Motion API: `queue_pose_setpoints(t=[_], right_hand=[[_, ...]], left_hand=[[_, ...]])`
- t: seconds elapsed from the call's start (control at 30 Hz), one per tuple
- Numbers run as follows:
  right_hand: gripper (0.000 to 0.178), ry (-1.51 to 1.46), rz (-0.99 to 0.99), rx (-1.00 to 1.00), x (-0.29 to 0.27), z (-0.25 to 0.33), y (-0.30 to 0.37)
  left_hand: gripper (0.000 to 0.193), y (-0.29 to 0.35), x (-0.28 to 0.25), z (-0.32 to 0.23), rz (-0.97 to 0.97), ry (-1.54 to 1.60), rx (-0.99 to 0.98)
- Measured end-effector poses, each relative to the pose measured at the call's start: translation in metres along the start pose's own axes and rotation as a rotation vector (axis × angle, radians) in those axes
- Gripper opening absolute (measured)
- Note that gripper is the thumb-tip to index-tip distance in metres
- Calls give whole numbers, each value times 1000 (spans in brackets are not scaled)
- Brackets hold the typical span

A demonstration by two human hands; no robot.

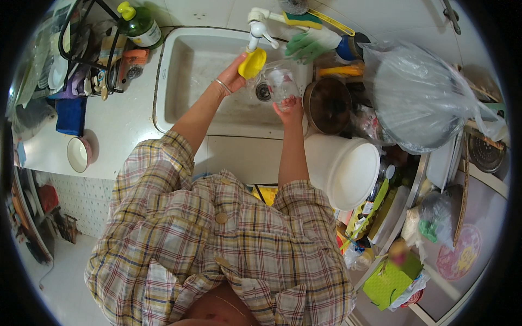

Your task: The person washes various items including plastic containers, a bowl, and a cup using a sponge and soapy water in a kitchen sink, then wipes the counter with a blue cloth.

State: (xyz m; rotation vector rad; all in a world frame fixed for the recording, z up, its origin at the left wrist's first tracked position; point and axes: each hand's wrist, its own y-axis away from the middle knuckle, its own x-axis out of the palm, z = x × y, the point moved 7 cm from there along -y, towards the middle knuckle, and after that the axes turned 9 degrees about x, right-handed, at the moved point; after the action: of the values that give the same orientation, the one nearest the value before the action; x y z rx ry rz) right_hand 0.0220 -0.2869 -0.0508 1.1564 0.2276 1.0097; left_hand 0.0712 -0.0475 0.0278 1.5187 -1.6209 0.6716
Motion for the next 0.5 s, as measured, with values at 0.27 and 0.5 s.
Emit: queue_pose_setpoints(t=[0.27,0.5], right_hand=[[24,903,65,-418,89,-10,25],[17,1513,431,-961,215,-28,66]], left_hand=[[101,4,1,-66,-62,-1259,633],[99,50,-16,-102,-202,-1327,802]])
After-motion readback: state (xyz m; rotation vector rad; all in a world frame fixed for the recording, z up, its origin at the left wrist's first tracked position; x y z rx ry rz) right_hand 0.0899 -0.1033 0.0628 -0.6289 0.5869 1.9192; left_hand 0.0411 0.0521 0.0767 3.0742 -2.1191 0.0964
